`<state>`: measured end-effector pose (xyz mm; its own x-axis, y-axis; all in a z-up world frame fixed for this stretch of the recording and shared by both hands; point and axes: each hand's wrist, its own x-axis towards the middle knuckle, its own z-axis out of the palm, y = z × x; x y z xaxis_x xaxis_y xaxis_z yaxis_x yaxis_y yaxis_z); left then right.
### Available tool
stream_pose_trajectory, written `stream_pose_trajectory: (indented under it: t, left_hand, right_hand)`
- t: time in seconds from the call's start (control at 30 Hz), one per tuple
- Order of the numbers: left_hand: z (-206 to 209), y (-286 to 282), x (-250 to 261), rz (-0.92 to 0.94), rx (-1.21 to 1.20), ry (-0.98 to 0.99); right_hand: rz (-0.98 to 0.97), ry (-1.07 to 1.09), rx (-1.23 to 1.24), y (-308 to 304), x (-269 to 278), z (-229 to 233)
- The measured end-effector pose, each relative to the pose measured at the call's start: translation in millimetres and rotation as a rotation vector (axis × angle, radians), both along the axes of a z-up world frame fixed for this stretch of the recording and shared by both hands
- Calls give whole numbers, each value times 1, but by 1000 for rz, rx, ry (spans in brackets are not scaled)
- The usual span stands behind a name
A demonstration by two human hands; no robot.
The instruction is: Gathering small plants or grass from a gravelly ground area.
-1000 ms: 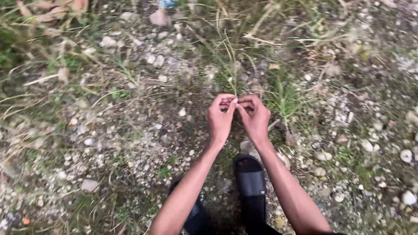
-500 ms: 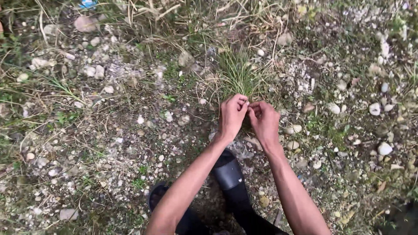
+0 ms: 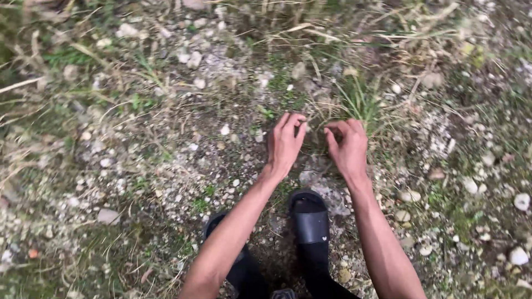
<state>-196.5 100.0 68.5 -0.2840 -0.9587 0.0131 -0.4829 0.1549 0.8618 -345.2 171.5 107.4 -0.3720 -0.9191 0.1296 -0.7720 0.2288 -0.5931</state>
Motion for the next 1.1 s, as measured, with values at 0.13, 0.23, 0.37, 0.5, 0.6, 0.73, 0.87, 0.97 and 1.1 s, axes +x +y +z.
stream_pose_trajectory:
  t: [0.13, 0.23, 0.37, 0.5, 0.6, 0.73, 0.87, 0.97, 1.1]
  left_hand:
    - [-42, -22, 47, 92, -97, -103]
    - [-70, -31, 71, 126, -69, -179]
    - [-70, -41, 79, 136, -135, -221]
    - [-45, -43, 82, 134, -145, -178]
    - [-65, -46, 80, 131, -108, -127]
    - [-71, -44, 78, 136, -110, -122]
    - [-82, -41, 75, 149, -97, -83]
    - [-88, -41, 73, 166, -89, -105]
    - [-103, -41, 71, 152, -124, -112]
  right_hand:
    - [159, -7, -17, -36, 33, -26]
    - [229, -4, 6, -56, 48, -57]
    - [248, 0, 69, -81, 63, -78]
    - [263, 60, 84, -91, 75, -79]
    - [264, 51, 50, -93, 76, -90]
    - [276, 36, 32, -92, 72, -105]
    - [300, 34, -17, -92, 69, -112]
    - [306, 14, -7, -94, 68, -117]
    - [302, -8, 26, -95, 68, -111]
